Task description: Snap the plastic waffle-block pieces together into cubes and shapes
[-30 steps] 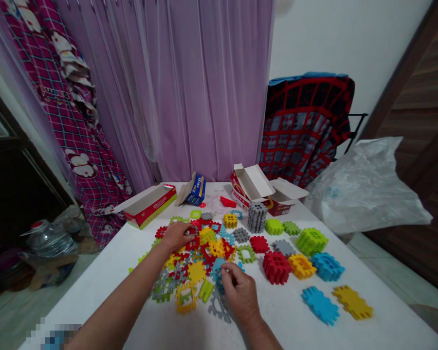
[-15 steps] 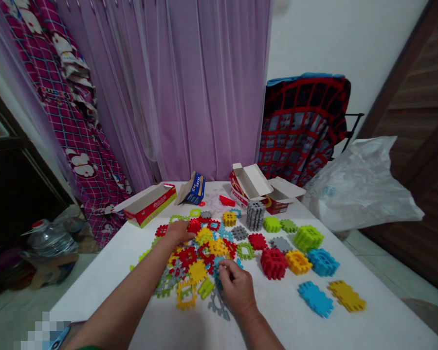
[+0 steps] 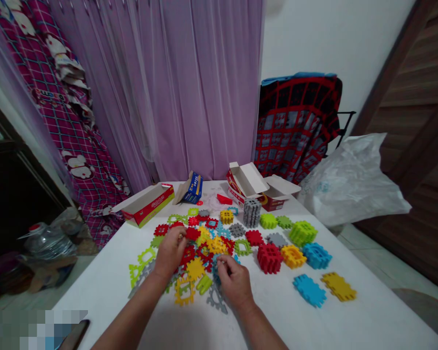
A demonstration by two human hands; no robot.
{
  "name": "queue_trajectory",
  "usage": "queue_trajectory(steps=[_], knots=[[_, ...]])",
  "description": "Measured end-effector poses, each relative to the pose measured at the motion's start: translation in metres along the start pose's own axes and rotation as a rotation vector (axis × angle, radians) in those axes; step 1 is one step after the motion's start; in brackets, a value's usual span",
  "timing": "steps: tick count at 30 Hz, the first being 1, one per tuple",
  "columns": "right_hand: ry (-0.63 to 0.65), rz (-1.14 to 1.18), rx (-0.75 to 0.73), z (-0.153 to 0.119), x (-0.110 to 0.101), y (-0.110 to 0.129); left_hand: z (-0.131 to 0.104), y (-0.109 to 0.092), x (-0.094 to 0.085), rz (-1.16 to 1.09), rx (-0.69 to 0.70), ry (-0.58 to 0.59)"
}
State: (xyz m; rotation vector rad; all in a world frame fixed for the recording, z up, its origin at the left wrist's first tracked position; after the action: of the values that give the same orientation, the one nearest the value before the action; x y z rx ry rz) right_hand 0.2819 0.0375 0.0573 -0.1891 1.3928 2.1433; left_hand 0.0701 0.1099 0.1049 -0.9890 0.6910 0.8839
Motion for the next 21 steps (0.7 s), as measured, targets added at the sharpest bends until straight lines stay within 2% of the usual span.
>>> queue_trajectory(steps=[2,5,8,10,12,16,19,21], knots=[[0.013,0.056,0.028,0.0,0.0,-0.001,-0.03,-0.025,-0.007,-0.137,0.223,-0.128],[0.059,0.192,0.078,-0.001,0.004,-0.003,-0.063,-0.05,-0.009,-0.201,0.395,-0.228],[0.087,0.369,0.148,0.0,0.011,-0.006,-0.078,-0.072,-0.007,-0.21,0.519,-0.238],[0.081,0.477,0.213,0.001,0.015,-0.012,-0.08,-0.08,-0.005,-0.224,0.553,-0.227],[0.052,0.566,0.28,0.003,0.017,-0.019,-0.078,-0.077,-0.007,-0.252,0.514,-0.243],[0.012,0.685,0.395,0.005,0.017,-0.03,-0.074,-0.054,-0.011,-0.319,0.335,-0.297],[0.068,0.734,0.439,0.004,0.018,-0.025,-0.07,-0.043,-0.004,-0.393,0.222,-0.223],[0.121,0.762,0.432,0.003,0.02,-0.016,-0.067,-0.036,0.005,-0.484,0.098,-0.146]])
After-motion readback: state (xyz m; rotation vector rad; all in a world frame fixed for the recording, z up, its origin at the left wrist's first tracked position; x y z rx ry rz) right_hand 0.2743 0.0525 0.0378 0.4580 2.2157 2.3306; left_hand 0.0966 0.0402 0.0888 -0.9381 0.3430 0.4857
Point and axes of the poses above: each hand's wrist, its own z-axis towards the middle knuckle, its own x-axis out of the palm, y = z × x, the point moved 10 cm from there along z, towards the middle knuckle, and after that the axes turned 5 degrees about -z, right-handed, at the moved point
